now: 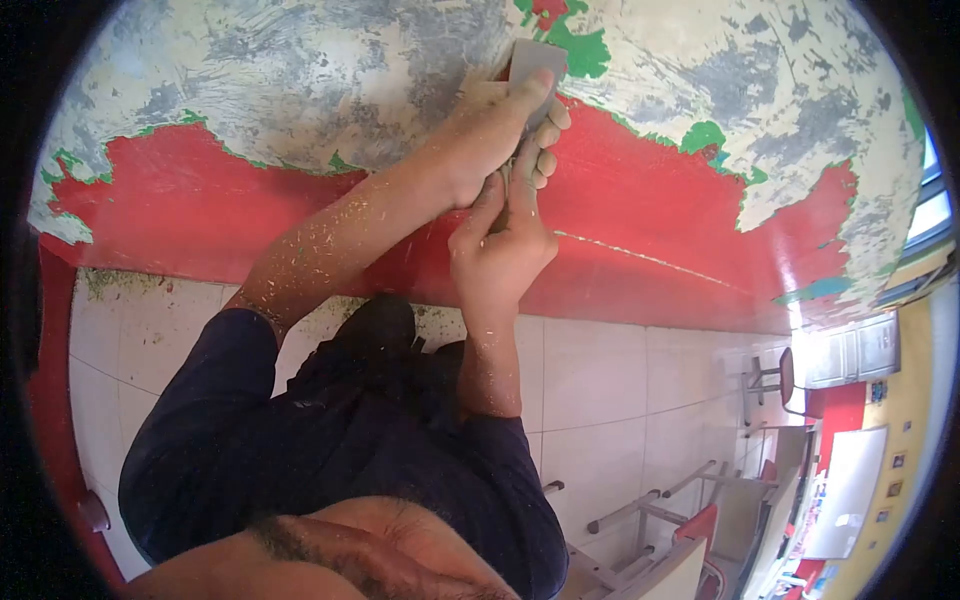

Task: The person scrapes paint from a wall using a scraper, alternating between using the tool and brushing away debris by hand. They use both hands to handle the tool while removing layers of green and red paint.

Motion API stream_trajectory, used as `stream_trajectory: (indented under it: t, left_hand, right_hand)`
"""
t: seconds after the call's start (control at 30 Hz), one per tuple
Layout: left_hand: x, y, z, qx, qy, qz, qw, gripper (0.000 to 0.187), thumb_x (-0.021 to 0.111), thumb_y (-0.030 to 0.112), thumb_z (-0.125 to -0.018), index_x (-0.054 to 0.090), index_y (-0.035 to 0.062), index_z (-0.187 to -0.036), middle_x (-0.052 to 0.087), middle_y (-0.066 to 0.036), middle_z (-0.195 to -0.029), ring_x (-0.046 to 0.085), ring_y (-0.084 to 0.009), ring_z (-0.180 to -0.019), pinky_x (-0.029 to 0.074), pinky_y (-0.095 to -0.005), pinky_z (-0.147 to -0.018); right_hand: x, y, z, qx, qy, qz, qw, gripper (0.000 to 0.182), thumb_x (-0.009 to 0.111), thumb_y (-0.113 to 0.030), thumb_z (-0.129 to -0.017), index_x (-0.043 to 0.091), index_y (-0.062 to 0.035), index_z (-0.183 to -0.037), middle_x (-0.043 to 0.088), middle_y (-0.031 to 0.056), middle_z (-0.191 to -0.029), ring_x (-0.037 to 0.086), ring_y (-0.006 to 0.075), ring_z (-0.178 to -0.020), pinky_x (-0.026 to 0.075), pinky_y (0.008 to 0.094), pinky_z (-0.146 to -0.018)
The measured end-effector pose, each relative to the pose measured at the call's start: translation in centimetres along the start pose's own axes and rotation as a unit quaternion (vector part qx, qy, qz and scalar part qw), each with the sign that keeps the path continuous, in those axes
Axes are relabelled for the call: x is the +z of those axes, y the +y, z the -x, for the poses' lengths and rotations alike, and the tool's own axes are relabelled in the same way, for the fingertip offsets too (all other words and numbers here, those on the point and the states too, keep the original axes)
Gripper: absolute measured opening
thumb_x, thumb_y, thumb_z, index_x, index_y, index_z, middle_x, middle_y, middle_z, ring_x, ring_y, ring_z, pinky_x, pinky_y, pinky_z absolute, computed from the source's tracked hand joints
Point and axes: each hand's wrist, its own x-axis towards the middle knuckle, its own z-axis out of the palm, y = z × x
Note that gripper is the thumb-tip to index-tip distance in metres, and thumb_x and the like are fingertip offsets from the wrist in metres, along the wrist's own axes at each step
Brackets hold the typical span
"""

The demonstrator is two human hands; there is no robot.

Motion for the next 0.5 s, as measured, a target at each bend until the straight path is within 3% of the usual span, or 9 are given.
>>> stream_trajectory:
  t: [0.03,0.13,0.23,0.3,0.37,0.47,0.5]
  left_hand:
    - [0.3,0.4,-0.2,0.011,0.006,0.007,1.000,0.040,0.042,0.036,-0.100,0.055,0.0007,-0.088,0.052,-0.002,-0.066,0.054,-0.0162,-0.052,0.049,-0.0303,-0.049]
    - [1.4,1.6,-1.2,0.031,0.008,0.026,0.999,0.039,0.043,0.036,-0.100,0.055,0.0004,-0.088,0.052,-0.003,-0.066,0.054,-0.0165,-0.053,0.049,-0.0307,-0.050]
    - [0.6,0.2,-0.8,0.017,-0.003,0.036,0.999,0.039,0.042,0.035,-0.100,0.055,0.0004,-0.086,0.052,-0.003,-0.066,0.055,-0.0168,-0.055,0.049,-0.0312,-0.050]
    - [0.4,-0.2,-1.1,-0.001,-0.012,0.041,0.999,0.040,0.042,0.035,-0.100,0.055,0.0003,-0.085,0.053,-0.003,-0.066,0.056,-0.0171,-0.055,0.049,-0.0318,-0.051]
    - [1.8,1.8,-1.7,0.038,0.000,0.010,0.999,0.041,0.041,0.035,-0.100,0.055,0.0002,-0.084,0.052,-0.003,-0.066,0.055,-0.0170,-0.055,0.049,-0.0323,-0.052]
    - [0.9,1.2,-1.6,0.034,-0.022,0.005,0.999,0.042,0.040,0.035,-0.100,0.055,-0.0007,-0.083,0.052,-0.004,-0.066,0.054,-0.0181,-0.053,0.049,-0.0333,-0.052]
    - [0.4,-0.1,-1.0,0.010,-0.015,0.012,1.000,0.041,0.041,0.034,-0.100,0.055,-0.0014,-0.083,0.052,-0.005,-0.065,0.055,-0.0193,-0.053,0.049,-0.0341,-0.052]
  right_hand:
    - [-0.1,0.1,0.1,0.000,-0.008,0.007,1.000,0.045,0.053,-0.002,-0.088,0.050,-0.0015,-0.134,0.068,0.0191,-0.083,0.066,0.0199,-0.062,0.051,0.0279,-0.058]
    - [-0.8,-1.3,-1.7,0.030,0.005,-0.074,0.997,0.038,0.049,-0.005,-0.094,0.051,0.0023,-0.131,0.058,0.0045,-0.067,0.048,0.0052,-0.058,0.040,0.0219,-0.050]
    - [-0.8,-0.7,0.4,0.020,-0.007,-0.027,0.999,0.037,0.050,-0.006,-0.094,0.052,0.0027,-0.131,0.058,0.0022,-0.068,0.046,0.0038,-0.058,0.039,0.0208,-0.050]
    - [-0.3,-1.0,-0.6,0.013,0.013,-0.039,0.999,0.037,0.051,-0.006,-0.094,0.053,0.0029,-0.130,0.058,0.0018,-0.068,0.046,0.0037,-0.059,0.039,0.0210,-0.051]
    - [0.3,-0.9,-2.2,-0.011,0.046,-0.069,0.996,0.035,0.051,-0.006,-0.094,0.055,0.0035,-0.127,0.057,0.0018,-0.066,0.046,0.0037,-0.059,0.040,0.0215,-0.051]
    - [0.0,-1.0,-1.3,-0.016,0.020,0.000,1.000,0.041,0.050,-0.004,-0.092,0.051,-0.0008,-0.133,0.065,0.0177,-0.074,0.057,0.0089,-0.062,0.047,0.0252,-0.056]
    - [0.0,-0.8,-0.9,0.005,0.013,-0.008,1.000,0.041,0.050,-0.004,-0.092,0.051,-0.0008,-0.133,0.065,0.0159,-0.074,0.056,0.0089,-0.062,0.047,0.0251,-0.056]
